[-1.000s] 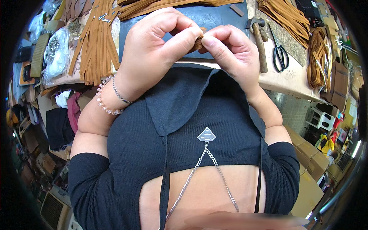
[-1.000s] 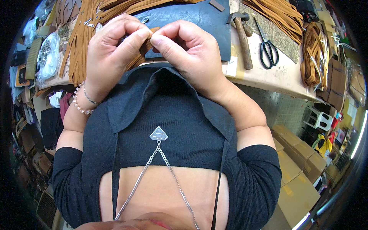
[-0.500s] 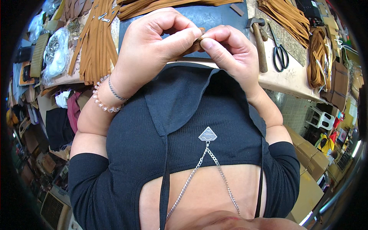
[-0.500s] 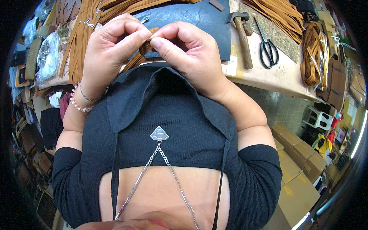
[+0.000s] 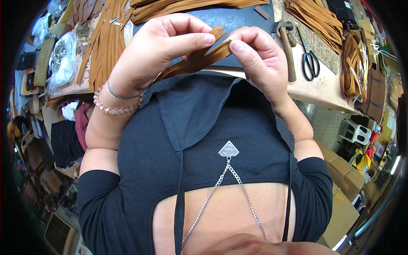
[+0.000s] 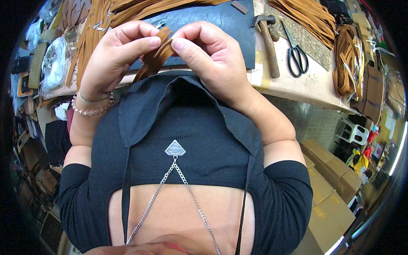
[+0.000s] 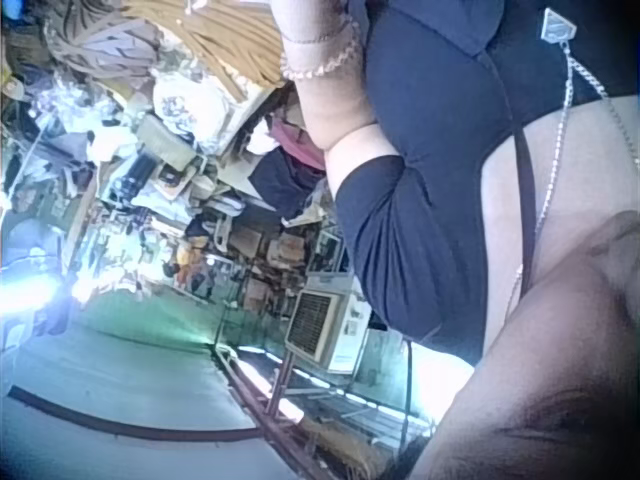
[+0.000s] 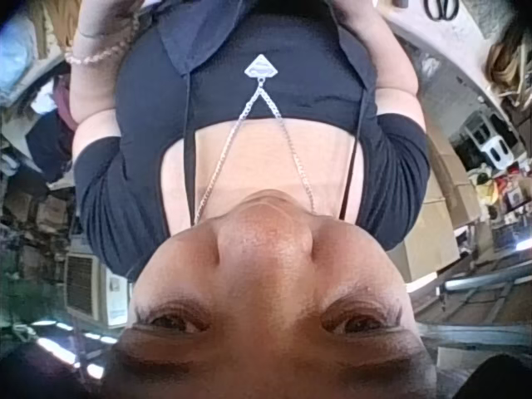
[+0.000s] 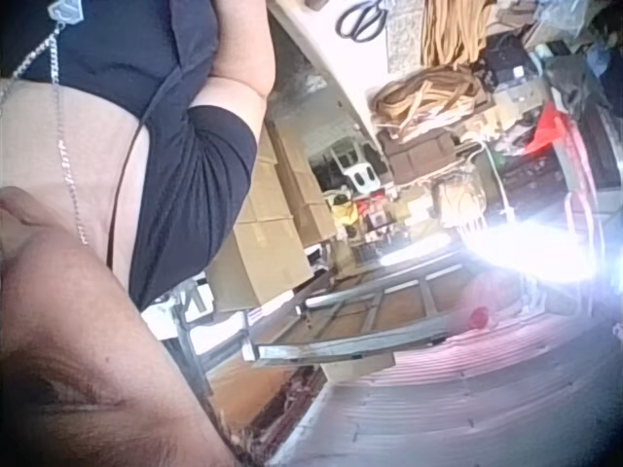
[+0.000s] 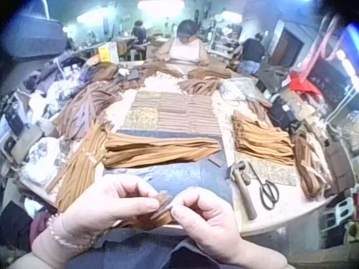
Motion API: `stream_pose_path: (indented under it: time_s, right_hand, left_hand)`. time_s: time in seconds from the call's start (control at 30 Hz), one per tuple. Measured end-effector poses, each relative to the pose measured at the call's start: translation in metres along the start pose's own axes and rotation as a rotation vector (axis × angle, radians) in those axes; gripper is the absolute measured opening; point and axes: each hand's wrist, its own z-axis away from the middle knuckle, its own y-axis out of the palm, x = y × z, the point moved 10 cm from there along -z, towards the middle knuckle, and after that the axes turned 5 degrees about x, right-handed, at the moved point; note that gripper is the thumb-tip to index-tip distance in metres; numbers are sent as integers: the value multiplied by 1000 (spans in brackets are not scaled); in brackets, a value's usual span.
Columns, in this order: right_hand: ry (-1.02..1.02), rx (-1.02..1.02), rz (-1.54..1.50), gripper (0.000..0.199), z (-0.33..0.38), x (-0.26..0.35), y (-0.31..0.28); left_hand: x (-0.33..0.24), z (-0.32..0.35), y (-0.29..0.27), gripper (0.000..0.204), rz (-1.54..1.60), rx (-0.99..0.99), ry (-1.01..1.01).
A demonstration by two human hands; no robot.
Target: The person assembles zippers for leather products by hand, sliding metal sliders onto leather strips and securing them one at a time.
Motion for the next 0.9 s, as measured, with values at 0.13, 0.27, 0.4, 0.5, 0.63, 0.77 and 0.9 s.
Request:
stream_pose_path:
  time_s: [0.13,0.27,0.4,0.5,0.63,0.77,0.9]
  right_hand:
    - [43,-30,-119,14,1,-4,-1]
    - [116,-55,-179,15,2,-12,-2]
    - [124,-47,-186,17,1,-12,-1]
    - [105,-37,-161,17,1,-11,-2]
    - [-84,-40,-263,17,-6,-7,-2]
    - [-57,-50,-28,22,-10,-4,-5]
    - [-132,-201,-76,26,-3,25,-36]
  left_hand:
    - [4,0,1,10,61,-54,-33]
    - [8,-1,6,11,70,-27,-35]
    - [9,-1,7,12,75,-12,-59]
    - [6,-1,6,17,106,-52,-40]
    - [0,-5,7,13,76,-47,76]
    - [-9,-12,4,16,243,-114,174]
    - [-4,-24,-55,15,-37,-326,254]
